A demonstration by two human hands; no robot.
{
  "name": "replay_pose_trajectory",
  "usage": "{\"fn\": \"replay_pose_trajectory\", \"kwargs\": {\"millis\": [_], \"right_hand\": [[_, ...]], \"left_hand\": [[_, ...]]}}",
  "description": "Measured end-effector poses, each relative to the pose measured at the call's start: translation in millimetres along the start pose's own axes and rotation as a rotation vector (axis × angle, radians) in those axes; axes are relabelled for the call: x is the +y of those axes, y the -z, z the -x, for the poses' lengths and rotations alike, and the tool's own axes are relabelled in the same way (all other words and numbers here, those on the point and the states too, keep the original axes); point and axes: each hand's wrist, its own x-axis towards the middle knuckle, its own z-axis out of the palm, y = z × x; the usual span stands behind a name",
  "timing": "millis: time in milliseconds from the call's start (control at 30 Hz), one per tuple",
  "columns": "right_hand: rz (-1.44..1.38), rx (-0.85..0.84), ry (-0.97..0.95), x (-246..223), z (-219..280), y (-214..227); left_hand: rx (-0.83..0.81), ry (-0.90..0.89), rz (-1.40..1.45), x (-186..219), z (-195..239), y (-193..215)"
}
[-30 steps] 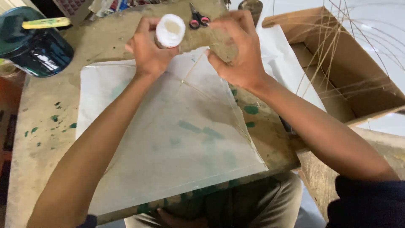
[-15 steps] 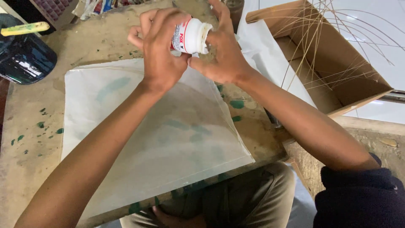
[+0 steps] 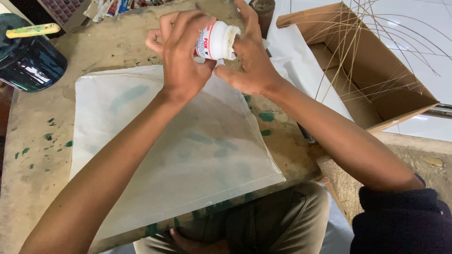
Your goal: The person trims the edges of a white sheet attached to a bamboo frame using scissors. They then apply glue from a bottle to the frame and fold the sheet over the edges to secure it.
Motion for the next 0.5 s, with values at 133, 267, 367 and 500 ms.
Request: {"fn": "replay_pose_trajectory", "kwargs": {"millis": [133,267,367,500], "right_hand": [[-0.064,0.01,-0.075,-7,-1,7],[-0.109,0.014,-0.217,-26,-8,20],[-0.245,-0.001,-0.404,-27,-10,24],[-0.483,-0.049,-0.473,-12,-9,24]], "left_hand": [[-0.003,0.054,-0.002,-10,5,4],[-0.04,0.246,-0.153,-43,17,3],[-0.044,0.37,-0.197,-70,29,4],[-0.066,0.61,-0.29,-106,51,1]]}}
